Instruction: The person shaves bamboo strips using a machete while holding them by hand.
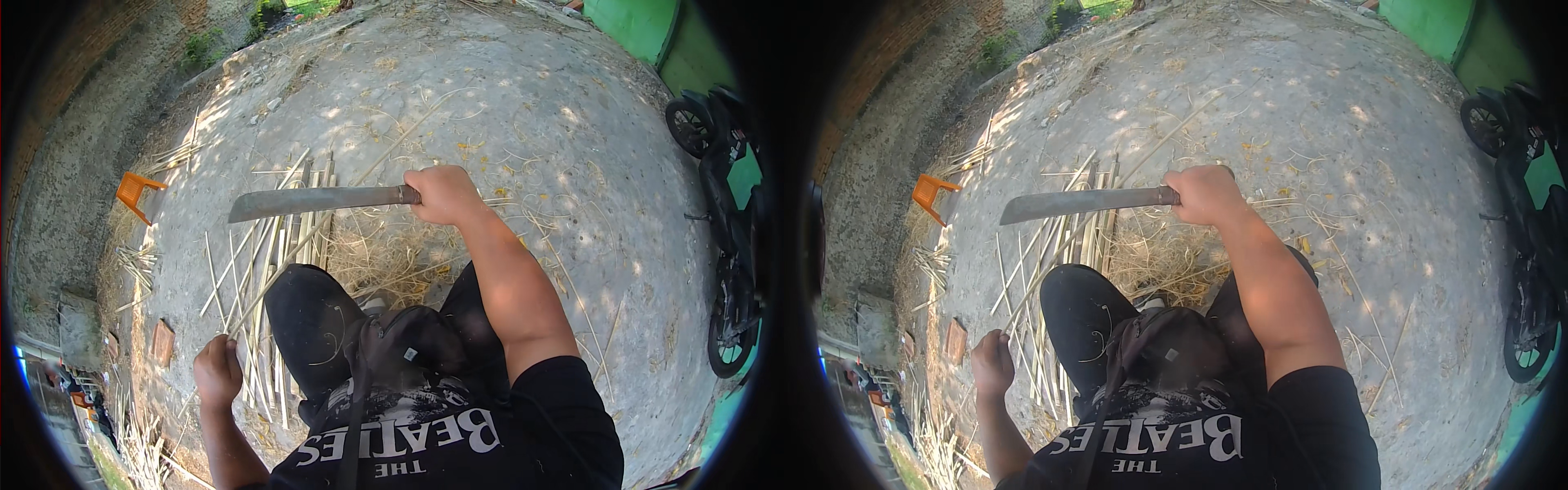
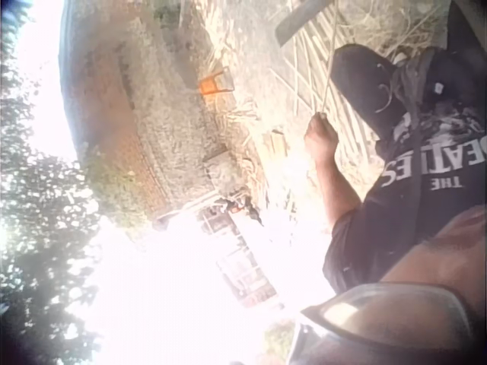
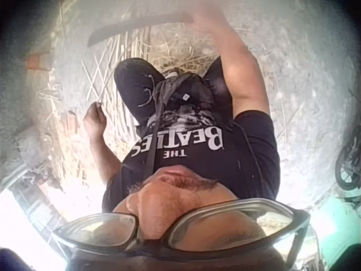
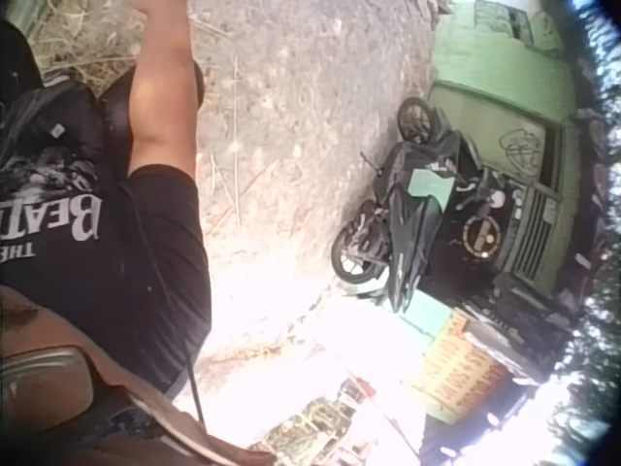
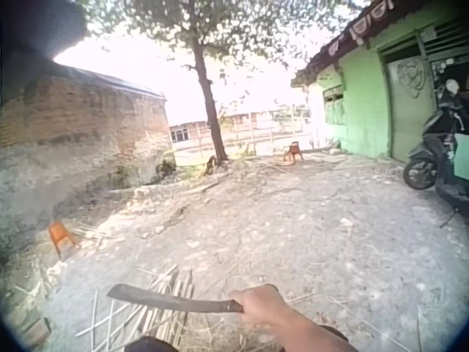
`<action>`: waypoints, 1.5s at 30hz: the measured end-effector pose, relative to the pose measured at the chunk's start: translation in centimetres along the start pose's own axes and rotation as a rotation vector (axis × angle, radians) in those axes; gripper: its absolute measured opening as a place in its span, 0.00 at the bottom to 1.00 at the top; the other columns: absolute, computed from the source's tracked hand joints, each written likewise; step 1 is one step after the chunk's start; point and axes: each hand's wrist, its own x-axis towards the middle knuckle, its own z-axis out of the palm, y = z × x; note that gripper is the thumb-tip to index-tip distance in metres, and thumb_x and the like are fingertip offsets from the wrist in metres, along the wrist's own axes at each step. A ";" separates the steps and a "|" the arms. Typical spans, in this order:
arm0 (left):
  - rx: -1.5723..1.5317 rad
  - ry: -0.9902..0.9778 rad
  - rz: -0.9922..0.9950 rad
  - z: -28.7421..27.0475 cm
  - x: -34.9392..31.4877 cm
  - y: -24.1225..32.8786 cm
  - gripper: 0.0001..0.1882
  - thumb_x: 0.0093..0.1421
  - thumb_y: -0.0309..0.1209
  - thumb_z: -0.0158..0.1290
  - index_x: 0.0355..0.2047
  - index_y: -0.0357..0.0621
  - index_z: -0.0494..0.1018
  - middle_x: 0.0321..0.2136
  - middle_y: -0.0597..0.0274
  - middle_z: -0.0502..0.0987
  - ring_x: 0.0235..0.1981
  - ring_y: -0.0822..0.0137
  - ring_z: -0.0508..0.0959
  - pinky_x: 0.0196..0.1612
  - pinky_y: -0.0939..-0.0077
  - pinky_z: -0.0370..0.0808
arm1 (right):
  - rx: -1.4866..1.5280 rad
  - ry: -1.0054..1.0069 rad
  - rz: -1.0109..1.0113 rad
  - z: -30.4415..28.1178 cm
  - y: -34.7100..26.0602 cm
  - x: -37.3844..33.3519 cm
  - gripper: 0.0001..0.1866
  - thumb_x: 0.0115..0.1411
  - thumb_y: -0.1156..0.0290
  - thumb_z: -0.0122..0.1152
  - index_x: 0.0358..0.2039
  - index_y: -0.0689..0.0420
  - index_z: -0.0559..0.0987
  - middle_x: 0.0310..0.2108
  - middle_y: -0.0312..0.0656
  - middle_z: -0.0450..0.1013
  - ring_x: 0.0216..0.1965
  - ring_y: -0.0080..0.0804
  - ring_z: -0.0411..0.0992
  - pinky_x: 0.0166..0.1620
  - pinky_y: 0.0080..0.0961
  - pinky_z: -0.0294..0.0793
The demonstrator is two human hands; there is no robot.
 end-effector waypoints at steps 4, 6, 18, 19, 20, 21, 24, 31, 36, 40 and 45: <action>0.010 0.038 0.009 -3.5 -2.5 -2.5 0.06 0.66 0.24 0.48 0.33 0.35 0.73 0.20 0.45 0.72 0.20 0.41 0.73 0.23 0.52 0.66 | 0.093 0.106 0.383 -1.7 5.4 0.1 0.09 0.53 0.65 0.63 0.34 0.52 0.81 0.29 0.47 0.79 0.34 0.50 0.79 0.37 0.46 0.76; 0.010 -0.007 -0.008 -4.9 -3.1 -2.2 0.07 0.67 0.24 0.47 0.32 0.35 0.73 0.19 0.45 0.72 0.19 0.42 0.73 0.23 0.53 0.66 | 0.161 0.226 0.514 -0.8 9.2 0.0 0.09 0.52 0.65 0.63 0.32 0.55 0.79 0.27 0.48 0.78 0.32 0.51 0.78 0.37 0.45 0.75; -0.318 -0.016 -0.263 1.3 0.2 1.2 0.13 0.71 0.29 0.46 0.30 0.36 0.73 0.17 0.46 0.71 0.18 0.49 0.73 0.25 0.59 0.67 | 0.402 0.412 0.420 -1.4 3.6 -0.1 0.12 0.52 0.65 0.62 0.34 0.59 0.79 0.26 0.50 0.77 0.30 0.51 0.77 0.36 0.40 0.74; -0.331 -0.028 -0.267 1.8 1.0 1.7 0.14 0.72 0.30 0.46 0.31 0.35 0.74 0.17 0.46 0.72 0.18 0.50 0.73 0.26 0.60 0.67 | 0.440 0.351 0.370 -1.8 2.2 -0.1 0.12 0.52 0.65 0.62 0.34 0.58 0.79 0.26 0.50 0.77 0.30 0.50 0.77 0.36 0.41 0.74; -0.356 -0.020 -0.267 2.3 2.2 2.8 0.14 0.72 0.32 0.46 0.32 0.35 0.74 0.18 0.45 0.73 0.20 0.49 0.75 0.27 0.60 0.68 | 0.440 0.353 0.368 -1.8 1.4 -0.2 0.12 0.52 0.65 0.62 0.34 0.58 0.79 0.26 0.50 0.77 0.30 0.50 0.77 0.36 0.41 0.74; -0.383 -0.029 -0.263 2.9 3.2 3.4 0.15 0.72 0.32 0.46 0.32 0.35 0.75 0.19 0.44 0.74 0.21 0.48 0.76 0.28 0.60 0.70 | 0.381 0.276 0.294 -1.7 0.6 -0.2 0.11 0.52 0.65 0.64 0.34 0.57 0.79 0.26 0.49 0.77 0.30 0.50 0.77 0.35 0.43 0.74; -0.420 -0.020 -0.240 5.2 6.1 5.1 0.15 0.72 0.33 0.47 0.33 0.35 0.75 0.21 0.43 0.76 0.24 0.44 0.79 0.29 0.58 0.72 | 0.243 0.192 0.059 -0.5 -1.6 -0.5 0.11 0.51 0.66 0.65 0.33 0.55 0.77 0.25 0.46 0.77 0.29 0.51 0.76 0.34 0.44 0.73; -0.351 -0.033 -0.208 4.6 8.6 9.5 0.13 0.70 0.33 0.49 0.32 0.37 0.76 0.22 0.42 0.78 0.27 0.40 0.80 0.31 0.53 0.73 | 0.114 0.002 -0.029 -1.3 -0.4 0.3 0.08 0.49 0.66 0.65 0.28 0.53 0.76 0.24 0.45 0.76 0.29 0.53 0.76 0.32 0.48 0.72; -0.341 -0.078 -0.207 4.4 9.3 10.1 0.13 0.70 0.33 0.50 0.32 0.37 0.75 0.22 0.42 0.77 0.27 0.39 0.79 0.31 0.51 0.73 | 0.076 -0.007 0.238 -2.8 2.5 0.7 0.09 0.52 0.65 0.64 0.34 0.52 0.80 0.29 0.45 0.79 0.33 0.51 0.78 0.38 0.48 0.76; -0.329 -0.090 -0.196 5.1 9.4 10.1 0.12 0.69 0.33 0.50 0.32 0.38 0.75 0.23 0.42 0.77 0.28 0.38 0.79 0.31 0.49 0.73 | 0.070 -0.075 0.157 -1.4 -2.2 0.2 0.09 0.52 0.65 0.64 0.33 0.52 0.80 0.29 0.45 0.79 0.33 0.51 0.78 0.38 0.48 0.76; -0.329 -0.134 -0.141 4.3 8.3 10.0 0.12 0.70 0.34 0.49 0.33 0.38 0.75 0.23 0.42 0.76 0.27 0.41 0.79 0.31 0.53 0.72 | 0.019 -0.028 -0.011 -1.0 -1.0 0.6 0.08 0.50 0.66 0.64 0.29 0.53 0.77 0.26 0.47 0.77 0.31 0.53 0.77 0.35 0.49 0.73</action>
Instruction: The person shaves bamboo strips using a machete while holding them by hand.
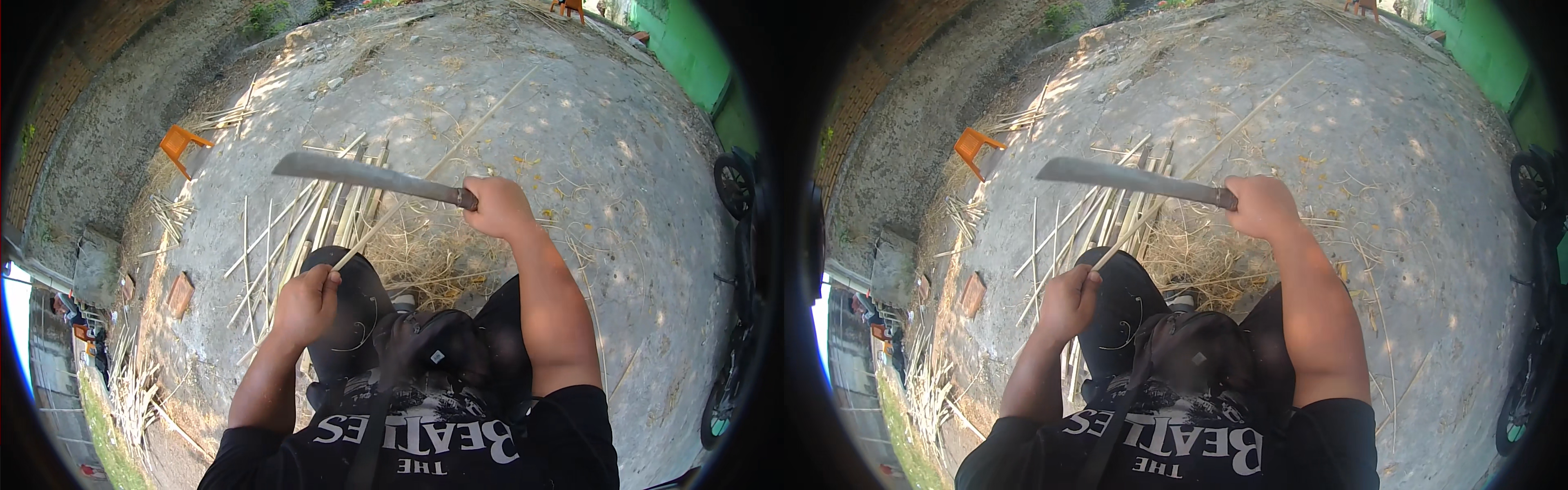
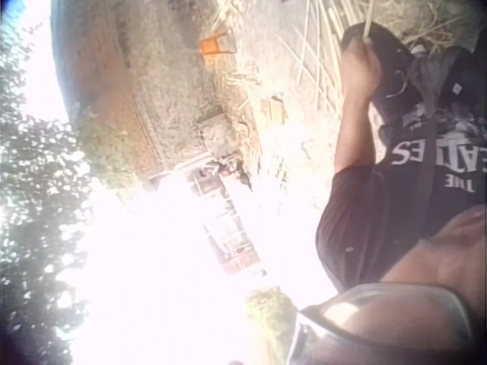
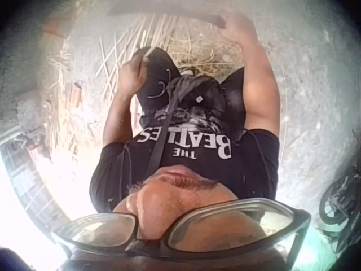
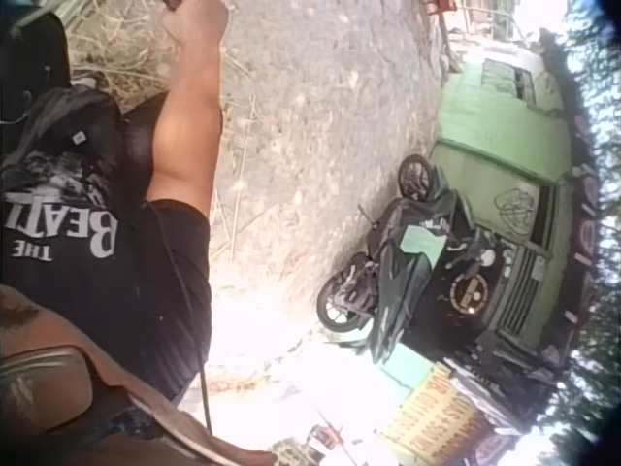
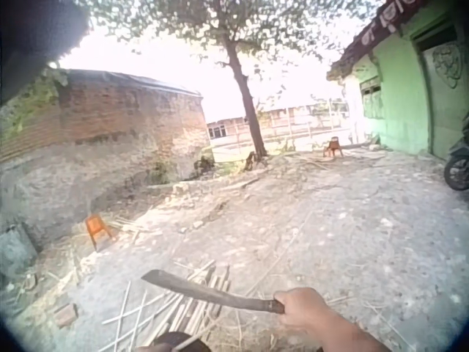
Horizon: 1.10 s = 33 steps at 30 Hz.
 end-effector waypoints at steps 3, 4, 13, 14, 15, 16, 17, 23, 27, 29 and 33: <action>-0.044 0.005 -0.071 -1.0 -0.8 -0.8 0.11 0.69 0.33 0.51 0.34 0.38 0.75 0.23 0.42 0.77 0.28 0.39 0.78 0.31 0.49 0.72 | 0.074 0.066 0.147 -0.5 2.5 -0.2 0.07 0.49 0.68 0.64 0.28 0.54 0.76 0.22 0.48 0.75 0.29 0.55 0.76 0.32 0.49 0.71; -0.019 0.007 -0.067 -1.1 -0.9 -0.8 0.11 0.69 0.33 0.51 0.34 0.38 0.75 0.23 0.42 0.77 0.28 0.38 0.78 0.31 0.49 0.72 | 0.041 0.086 0.174 -0.6 2.7 -0.1 0.07 0.49 0.68 0.64 0.28 0.54 0.76 0.22 0.48 0.75 0.28 0.55 0.76 0.32 0.50 0.71; 0.032 -0.020 -0.041 -0.5 -0.8 -0.7 0.11 0.68 0.34 0.51 0.33 0.38 0.74 0.23 0.41 0.77 0.29 0.38 0.79 0.33 0.47 0.73 | -0.092 0.074 -0.199 1.3 -2.2 -0.7 0.07 0.50 0.68 0.63 0.29 0.55 0.76 0.23 0.49 0.76 0.29 0.54 0.76 0.33 0.48 0.72; 0.023 -0.025 -0.049 -0.8 -1.2 -1.1 0.11 0.68 0.34 0.51 0.33 0.39 0.74 0.24 0.41 0.77 0.29 0.38 0.79 0.33 0.48 0.74 | -0.086 0.071 -0.202 1.2 -1.3 -0.5 0.07 0.50 0.68 0.63 0.29 0.55 0.76 0.23 0.49 0.76 0.29 0.54 0.76 0.33 0.48 0.72; 0.020 -0.029 -0.048 -1.1 -1.4 -1.4 0.11 0.68 0.34 0.51 0.33 0.39 0.74 0.24 0.41 0.77 0.29 0.38 0.79 0.33 0.48 0.74 | 0.031 0.086 0.009 0.7 0.6 -0.2 0.07 0.50 0.68 0.63 0.29 0.55 0.77 0.23 0.50 0.75 0.29 0.54 0.75 0.33 0.48 0.72; 0.002 -0.014 -0.069 -1.5 -1.8 -1.6 0.11 0.68 0.34 0.51 0.34 0.39 0.74 0.24 0.41 0.77 0.30 0.38 0.79 0.33 0.49 0.74 | 0.149 0.100 0.222 0.2 2.1 0.0 0.08 0.50 0.68 0.63 0.30 0.55 0.77 0.24 0.51 0.75 0.29 0.55 0.75 0.33 0.48 0.72; -0.010 0.004 -0.094 -2.0 -2.1 -1.5 0.10 0.69 0.33 0.51 0.34 0.39 0.75 0.24 0.41 0.78 0.30 0.38 0.79 0.34 0.49 0.74 | 0.151 0.097 0.222 0.0 2.9 0.1 0.08 0.50 0.68 0.63 0.30 0.55 0.77 0.24 0.51 0.75 0.29 0.55 0.75 0.33 0.48 0.72; 0.036 -0.034 -0.121 -0.9 -1.4 -2.2 0.10 0.69 0.33 0.51 0.36 0.39 0.75 0.25 0.41 0.78 0.31 0.38 0.79 0.34 0.49 0.74 | 0.015 0.018 0.128 0.7 -0.3 -0.3 0.08 0.50 0.68 0.63 0.30 0.54 0.78 0.26 0.50 0.76 0.31 0.55 0.76 0.34 0.48 0.73; 0.083 -0.069 -0.030 -0.5 -1.1 -0.8 0.10 0.68 0.34 0.51 0.36 0.40 0.75 0.26 0.42 0.78 0.32 0.39 0.79 0.35 0.48 0.74 | -0.060 -0.012 -0.181 1.4 -2.7 -0.5 0.09 0.49 0.67 0.64 0.30 0.54 0.77 0.26 0.50 0.76 0.32 0.55 0.76 0.34 0.49 0.73; 0.067 -0.075 -0.065 -1.7 -1.7 -1.1 0.10 0.68 0.34 0.51 0.36 0.40 0.75 0.26 0.43 0.78 0.32 0.39 0.80 0.35 0.48 0.75 | -0.039 -0.004 -0.042 0.8 -1.1 0.1 0.09 0.50 0.66 0.65 0.31 0.54 0.78 0.26 0.49 0.77 0.32 0.55 0.77 0.35 0.49 0.73; 0.005 -0.059 -0.035 -1.8 -2.9 -1.8 0.11 0.69 0.33 0.51 0.35 0.38 0.76 0.24 0.42 0.77 0.29 0.39 0.79 0.33 0.53 0.74 | 0.125 0.052 0.271 -0.2 3.4 0.3 0.08 0.51 0.67 0.64 0.31 0.54 0.79 0.26 0.49 0.77 0.32 0.54 0.77 0.35 0.48 0.74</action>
